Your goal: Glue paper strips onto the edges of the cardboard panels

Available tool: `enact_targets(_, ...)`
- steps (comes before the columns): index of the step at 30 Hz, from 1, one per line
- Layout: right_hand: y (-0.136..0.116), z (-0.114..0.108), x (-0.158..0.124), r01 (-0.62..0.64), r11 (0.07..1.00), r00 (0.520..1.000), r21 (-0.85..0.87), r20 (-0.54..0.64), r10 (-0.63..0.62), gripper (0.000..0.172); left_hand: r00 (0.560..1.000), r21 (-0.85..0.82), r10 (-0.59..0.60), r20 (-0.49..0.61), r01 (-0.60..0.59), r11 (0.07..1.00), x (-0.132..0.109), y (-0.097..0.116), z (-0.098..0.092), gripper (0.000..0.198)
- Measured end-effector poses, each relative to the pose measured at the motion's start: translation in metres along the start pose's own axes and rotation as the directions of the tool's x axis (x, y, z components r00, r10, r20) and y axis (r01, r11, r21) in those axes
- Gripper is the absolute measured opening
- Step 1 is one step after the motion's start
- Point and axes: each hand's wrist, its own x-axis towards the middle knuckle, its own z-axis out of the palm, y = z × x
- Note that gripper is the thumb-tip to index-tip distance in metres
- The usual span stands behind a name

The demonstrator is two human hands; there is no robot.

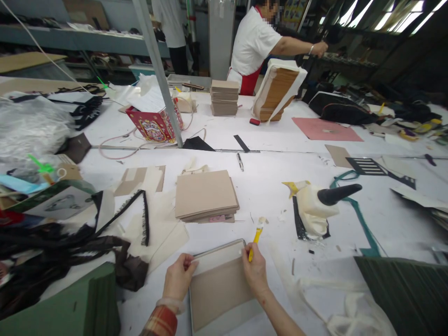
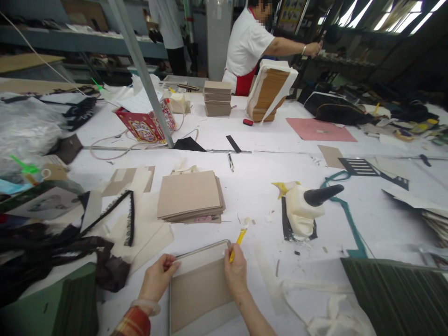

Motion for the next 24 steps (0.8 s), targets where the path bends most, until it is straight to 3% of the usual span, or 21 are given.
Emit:
enact_targets(7, 0.005, 0.005, 0.002, 0.035, 0.998, 0.999, -0.050, 0.023, -0.034, 0.013, 0.997, 0.122, -0.020, -0.072, 0.028, 0.992, -0.003, 0.005, 0.006, 0.022)
enact_targets(18, 0.005, 0.003, 0.005, 0.076, 0.985, 0.997, -0.152, 0.044, -0.070, 0.019, 0.990, 0.156, 0.043, -0.137, -0.021, 0.987, -0.006, 0.001, 0.012, 0.019)
enact_targets(21, 0.005, -0.014, 0.005, 0.066, 0.988, 0.997, -0.142, 0.037, -0.062, 0.020, 0.974, 0.180, 0.096, -0.204, -0.059, 0.982, -0.021, 0.010, 0.002, 0.017)
enact_targets(24, 0.023, -0.038, 0.007, 0.029, 0.988, 0.999, -0.151, -0.010, -0.030, 0.022, 0.954, 0.226, 0.145, -0.263, -0.085, 0.971, -0.051, 0.021, -0.027, 0.022)
